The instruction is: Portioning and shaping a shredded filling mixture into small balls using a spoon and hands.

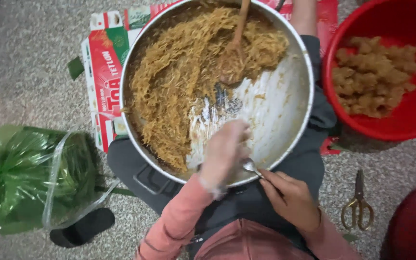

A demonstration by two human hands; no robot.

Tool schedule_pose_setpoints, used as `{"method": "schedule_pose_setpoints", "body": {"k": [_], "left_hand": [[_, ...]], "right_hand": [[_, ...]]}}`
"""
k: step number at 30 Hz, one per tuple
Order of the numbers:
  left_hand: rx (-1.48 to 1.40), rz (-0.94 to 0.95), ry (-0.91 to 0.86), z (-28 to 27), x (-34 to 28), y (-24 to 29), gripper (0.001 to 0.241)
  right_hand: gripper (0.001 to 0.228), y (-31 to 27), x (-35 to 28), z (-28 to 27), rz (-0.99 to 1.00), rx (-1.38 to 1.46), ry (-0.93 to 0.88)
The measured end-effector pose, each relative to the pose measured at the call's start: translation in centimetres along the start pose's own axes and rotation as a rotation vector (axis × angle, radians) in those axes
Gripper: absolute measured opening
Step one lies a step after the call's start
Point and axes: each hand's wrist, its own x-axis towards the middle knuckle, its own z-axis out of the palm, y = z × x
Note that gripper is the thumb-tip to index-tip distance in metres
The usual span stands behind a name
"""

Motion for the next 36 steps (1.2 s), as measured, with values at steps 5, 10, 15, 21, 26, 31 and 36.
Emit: {"method": "schedule_pose_setpoints", "body": {"k": [5,10,15,21,26,31,36], "left_hand": [[0.449,0.458,-0.707,12.3,-2.6,6.6,0.124],[0.301,0.583,-0.461,7.3,-2.6,2.8,0.073],[0.357,0.503,0.172,-4.0,-3.5,-1.2,0.054],[0.312,1.011,0.620,-8.8,-2.0,-5.1,0.028],[0.197,1.130,0.562,-8.3,-1.9,-4.9,0.032],[0.258,1.212,0.634,-8.2,-1.7,-5.1,0.026],[0.280,1.262,0.637,-8.0,-1.9,-4.8,0.025]], "right_hand": [[0.028,4.3,-1.8,0.9,-0.030,-0.077,-0.011],[0.014,4.8,-0.3,-1.7,-0.043,-0.185,-0.045],[0.036,3.3,9.3,-2.9,-0.220,-0.493,-0.163],[0.015,8.2,25.7,8.1,-0.438,-0.956,-0.295],[0.008,10.3,30.9,12.5,-1.016,-1.149,0.061],[0.007,9.1,30.3,10.7,-0.873,-0.999,-0.340],[0.012,9.2,27.0,11.2,-0.902,-0.931,-0.305]]}}
